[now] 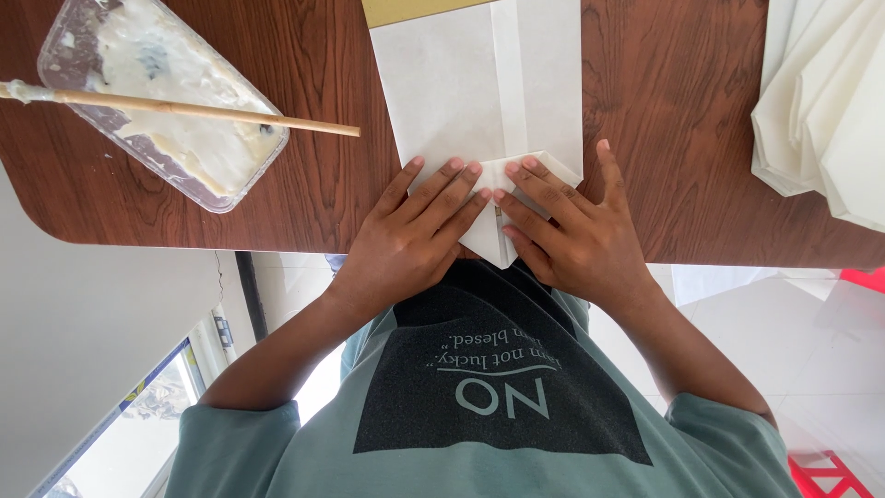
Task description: Folding and gluing paper to assemble handmade paper bags.
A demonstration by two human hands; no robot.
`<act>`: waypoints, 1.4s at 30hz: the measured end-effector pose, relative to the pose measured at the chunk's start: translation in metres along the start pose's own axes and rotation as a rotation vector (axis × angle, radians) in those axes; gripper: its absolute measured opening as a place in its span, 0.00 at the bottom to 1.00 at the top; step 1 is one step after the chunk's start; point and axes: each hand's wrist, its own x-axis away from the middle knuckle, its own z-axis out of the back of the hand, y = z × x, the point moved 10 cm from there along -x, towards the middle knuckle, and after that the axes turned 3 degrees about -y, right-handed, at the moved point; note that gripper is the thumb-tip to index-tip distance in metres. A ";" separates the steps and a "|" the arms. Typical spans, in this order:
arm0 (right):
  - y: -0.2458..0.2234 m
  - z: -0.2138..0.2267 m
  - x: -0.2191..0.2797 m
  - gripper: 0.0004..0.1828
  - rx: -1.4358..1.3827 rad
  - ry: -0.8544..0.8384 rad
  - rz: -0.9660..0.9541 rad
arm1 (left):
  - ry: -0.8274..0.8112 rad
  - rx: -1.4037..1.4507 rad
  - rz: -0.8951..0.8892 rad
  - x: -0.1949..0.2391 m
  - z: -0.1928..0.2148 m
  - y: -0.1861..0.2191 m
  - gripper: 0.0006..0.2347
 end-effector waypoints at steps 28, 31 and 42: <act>-0.005 0.020 0.010 0.14 -0.306 -0.080 0.042 | -0.088 -0.149 -0.013 0.008 -0.004 0.008 0.19; -0.005 0.026 0.024 0.10 -0.424 0.046 0.054 | -0.003 -0.062 -0.001 0.019 0.007 0.003 0.17; -0.015 0.009 0.044 0.04 -0.148 0.231 0.059 | 0.309 0.064 -0.031 0.055 0.000 0.010 0.11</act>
